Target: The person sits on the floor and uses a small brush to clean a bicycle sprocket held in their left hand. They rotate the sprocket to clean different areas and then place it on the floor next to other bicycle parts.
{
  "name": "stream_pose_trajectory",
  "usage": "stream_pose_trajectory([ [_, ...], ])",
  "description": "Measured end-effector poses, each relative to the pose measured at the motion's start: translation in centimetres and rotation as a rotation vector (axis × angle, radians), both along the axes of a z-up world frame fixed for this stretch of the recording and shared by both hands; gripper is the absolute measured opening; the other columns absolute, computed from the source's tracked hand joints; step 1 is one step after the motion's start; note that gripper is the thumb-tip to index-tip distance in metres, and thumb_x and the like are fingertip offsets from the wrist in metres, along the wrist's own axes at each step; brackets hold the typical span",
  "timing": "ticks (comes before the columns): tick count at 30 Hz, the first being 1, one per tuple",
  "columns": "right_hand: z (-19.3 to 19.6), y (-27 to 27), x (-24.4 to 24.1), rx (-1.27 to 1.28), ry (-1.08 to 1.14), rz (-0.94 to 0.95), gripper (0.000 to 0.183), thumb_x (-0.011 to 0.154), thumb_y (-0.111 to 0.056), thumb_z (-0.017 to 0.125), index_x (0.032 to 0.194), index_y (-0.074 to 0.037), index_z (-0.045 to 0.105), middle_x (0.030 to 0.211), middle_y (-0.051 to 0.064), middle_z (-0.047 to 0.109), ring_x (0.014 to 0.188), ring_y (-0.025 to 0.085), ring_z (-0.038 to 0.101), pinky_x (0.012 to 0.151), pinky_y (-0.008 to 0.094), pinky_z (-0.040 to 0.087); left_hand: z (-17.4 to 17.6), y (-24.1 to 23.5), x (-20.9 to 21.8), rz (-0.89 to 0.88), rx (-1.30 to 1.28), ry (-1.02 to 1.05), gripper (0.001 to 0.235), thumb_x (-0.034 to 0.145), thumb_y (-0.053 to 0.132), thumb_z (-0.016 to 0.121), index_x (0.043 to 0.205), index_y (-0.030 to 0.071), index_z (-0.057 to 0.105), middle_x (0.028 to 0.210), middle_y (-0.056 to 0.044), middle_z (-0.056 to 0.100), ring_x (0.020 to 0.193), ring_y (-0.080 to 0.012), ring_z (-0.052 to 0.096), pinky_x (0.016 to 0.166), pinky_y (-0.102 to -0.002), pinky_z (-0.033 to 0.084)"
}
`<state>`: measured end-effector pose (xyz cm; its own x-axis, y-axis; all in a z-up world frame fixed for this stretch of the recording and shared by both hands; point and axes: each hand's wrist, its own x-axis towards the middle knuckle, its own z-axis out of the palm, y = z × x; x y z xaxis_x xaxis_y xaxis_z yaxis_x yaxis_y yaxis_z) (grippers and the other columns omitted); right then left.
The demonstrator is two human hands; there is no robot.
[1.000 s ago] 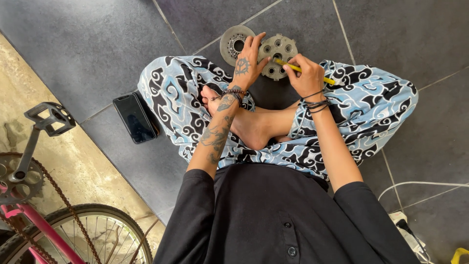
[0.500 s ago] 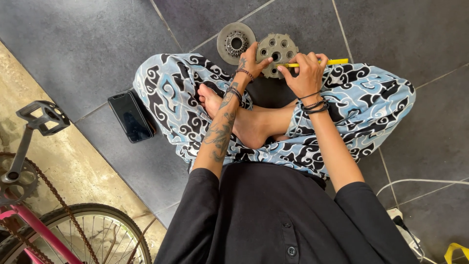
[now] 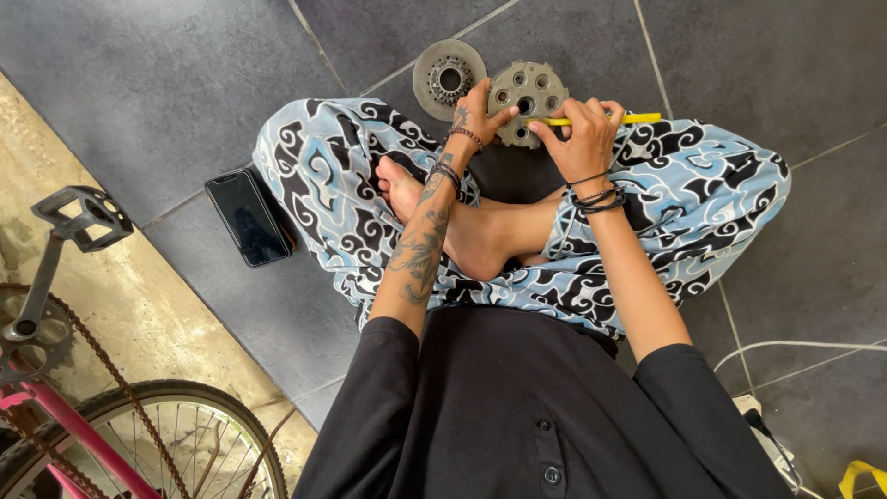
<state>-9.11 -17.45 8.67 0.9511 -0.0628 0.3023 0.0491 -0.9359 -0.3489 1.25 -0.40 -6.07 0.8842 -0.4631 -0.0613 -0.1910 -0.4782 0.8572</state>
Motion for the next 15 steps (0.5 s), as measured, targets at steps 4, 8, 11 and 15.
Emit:
stream_pose_trajectory([
  [4,-0.1,-0.5,0.0,0.012,0.012,0.059,0.049,0.101,-0.057,0.079,0.085,-0.014,0.062,0.059,-0.004,0.047,0.072,0.021,0.055,0.095,0.04,0.036,-0.5,0.0,0.2,-0.011,0.002,-0.006,0.049,0.089,0.055,0.071,0.096,0.012,0.048,0.077,-0.003,0.048,0.062,-0.0191,0.045,0.058,-0.036,0.033],
  [8,-0.1,-0.2,0.1,-0.006,-0.022,-0.004,0.052,0.102,-0.062,0.073,0.083,-0.015,0.062,0.063,-0.006,0.053,0.073,0.021,0.057,0.093,0.04,0.037,0.1,0.1,0.2,0.009,0.011,0.018,0.053,0.088,0.056,0.071,0.1,0.01,0.048,0.084,-0.005,0.05,0.07,-0.0215,0.049,0.061,-0.037,0.036],
  [11,-0.6,-0.6,-0.3,-0.024,0.01,0.032,0.052,0.1,-0.062,0.076,0.083,-0.015,0.062,0.062,-0.005,0.053,0.071,0.021,0.057,0.089,0.039,0.038,0.5,0.1,0.0,0.002,-0.012,-0.017,0.051,0.089,0.055,0.071,0.086,0.014,0.04,0.072,-0.001,0.04,0.059,-0.0171,0.038,0.057,-0.035,0.028],
  [15,-1.2,-0.6,-0.3,0.004,0.008,-0.043,0.053,0.101,-0.06,0.077,0.079,-0.015,0.06,0.06,-0.004,0.05,0.061,0.021,0.059,0.064,0.039,0.045,0.0,0.1,0.2,0.018,0.007,-0.009,0.054,0.087,0.059,0.071,0.082,0.015,0.039,0.071,-0.001,0.037,0.059,-0.0163,0.034,0.057,-0.035,0.026],
])
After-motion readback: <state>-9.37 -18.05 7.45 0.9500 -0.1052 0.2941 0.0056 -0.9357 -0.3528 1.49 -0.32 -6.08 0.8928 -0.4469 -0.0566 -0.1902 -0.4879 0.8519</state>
